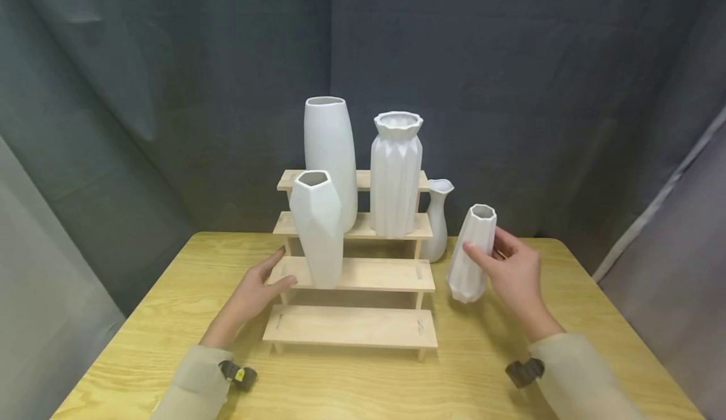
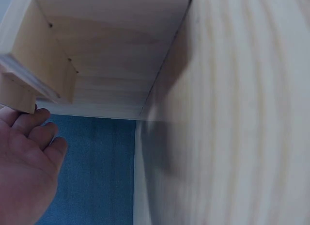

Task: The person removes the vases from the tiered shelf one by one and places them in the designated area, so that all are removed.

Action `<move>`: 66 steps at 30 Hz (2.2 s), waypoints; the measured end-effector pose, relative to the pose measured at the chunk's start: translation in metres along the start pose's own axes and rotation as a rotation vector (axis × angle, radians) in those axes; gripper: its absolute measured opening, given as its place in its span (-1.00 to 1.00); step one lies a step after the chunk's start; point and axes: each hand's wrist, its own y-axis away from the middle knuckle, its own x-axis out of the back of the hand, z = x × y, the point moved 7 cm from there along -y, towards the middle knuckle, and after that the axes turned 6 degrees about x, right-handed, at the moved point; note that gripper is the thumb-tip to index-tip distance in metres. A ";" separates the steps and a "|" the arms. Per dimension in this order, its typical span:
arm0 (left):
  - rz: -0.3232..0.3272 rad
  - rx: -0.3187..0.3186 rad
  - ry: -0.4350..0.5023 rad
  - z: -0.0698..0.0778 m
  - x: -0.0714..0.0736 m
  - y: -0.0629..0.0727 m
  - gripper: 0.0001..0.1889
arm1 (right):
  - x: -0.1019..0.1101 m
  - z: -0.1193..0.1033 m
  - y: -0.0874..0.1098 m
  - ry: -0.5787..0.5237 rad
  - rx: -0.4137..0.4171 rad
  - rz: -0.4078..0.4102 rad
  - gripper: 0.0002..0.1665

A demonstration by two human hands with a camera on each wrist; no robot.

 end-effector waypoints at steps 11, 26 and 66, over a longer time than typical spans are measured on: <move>0.001 -0.004 0.004 0.000 -0.001 0.000 -0.08 | -0.009 0.020 -0.020 -0.034 -0.041 0.065 -0.13; -0.003 0.020 0.003 -0.002 -0.001 -0.001 -0.08 | -0.020 0.035 -0.043 -0.048 -0.037 0.097 -0.14; -0.035 0.025 0.020 0.000 -0.002 -0.002 -0.14 | -0.041 0.077 -0.101 -0.053 -0.023 0.140 -0.17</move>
